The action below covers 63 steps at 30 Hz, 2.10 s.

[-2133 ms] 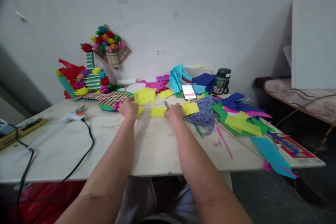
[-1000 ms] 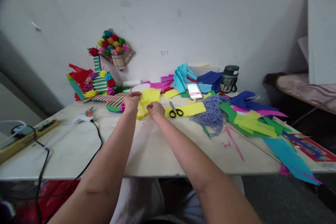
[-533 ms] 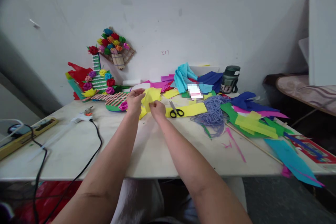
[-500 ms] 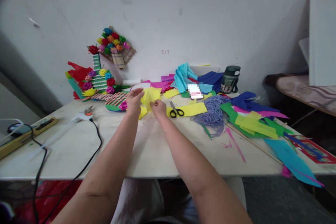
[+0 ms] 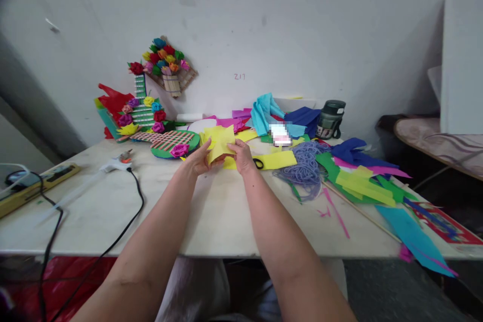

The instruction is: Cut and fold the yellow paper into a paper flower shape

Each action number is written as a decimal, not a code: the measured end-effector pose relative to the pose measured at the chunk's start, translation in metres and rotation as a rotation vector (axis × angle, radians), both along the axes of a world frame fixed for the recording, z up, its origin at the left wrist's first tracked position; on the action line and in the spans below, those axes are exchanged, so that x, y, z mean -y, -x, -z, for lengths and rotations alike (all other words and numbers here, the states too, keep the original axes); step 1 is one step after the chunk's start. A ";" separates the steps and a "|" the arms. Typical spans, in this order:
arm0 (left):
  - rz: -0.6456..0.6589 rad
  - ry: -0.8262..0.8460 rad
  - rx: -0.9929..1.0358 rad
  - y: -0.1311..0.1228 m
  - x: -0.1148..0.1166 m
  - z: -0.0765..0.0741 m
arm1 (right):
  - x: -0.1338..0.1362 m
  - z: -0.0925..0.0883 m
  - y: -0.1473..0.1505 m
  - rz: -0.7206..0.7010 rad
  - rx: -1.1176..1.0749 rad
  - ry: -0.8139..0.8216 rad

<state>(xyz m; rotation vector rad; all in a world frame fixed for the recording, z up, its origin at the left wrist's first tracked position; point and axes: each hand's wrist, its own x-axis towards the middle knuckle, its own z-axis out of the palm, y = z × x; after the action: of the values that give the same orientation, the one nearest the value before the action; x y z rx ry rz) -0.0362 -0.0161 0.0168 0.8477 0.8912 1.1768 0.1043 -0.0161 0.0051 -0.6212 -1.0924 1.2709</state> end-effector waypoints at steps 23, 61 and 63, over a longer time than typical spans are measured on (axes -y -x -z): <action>-0.243 -0.451 -0.124 0.022 -0.018 0.023 | -0.007 0.008 -0.001 0.172 0.360 0.076; -1.256 -0.363 -0.793 0.028 -0.002 0.001 | -0.070 0.011 0.015 0.344 0.573 0.183; -1.295 -0.321 -0.824 0.028 0.000 0.000 | -0.077 0.014 0.014 0.351 0.685 0.188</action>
<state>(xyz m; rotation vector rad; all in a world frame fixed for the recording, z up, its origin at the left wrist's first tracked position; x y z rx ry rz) -0.0640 -0.0165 0.0164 1.0414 2.1453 2.1565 0.0905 0.0608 -0.0089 -1.3941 -1.3400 0.8686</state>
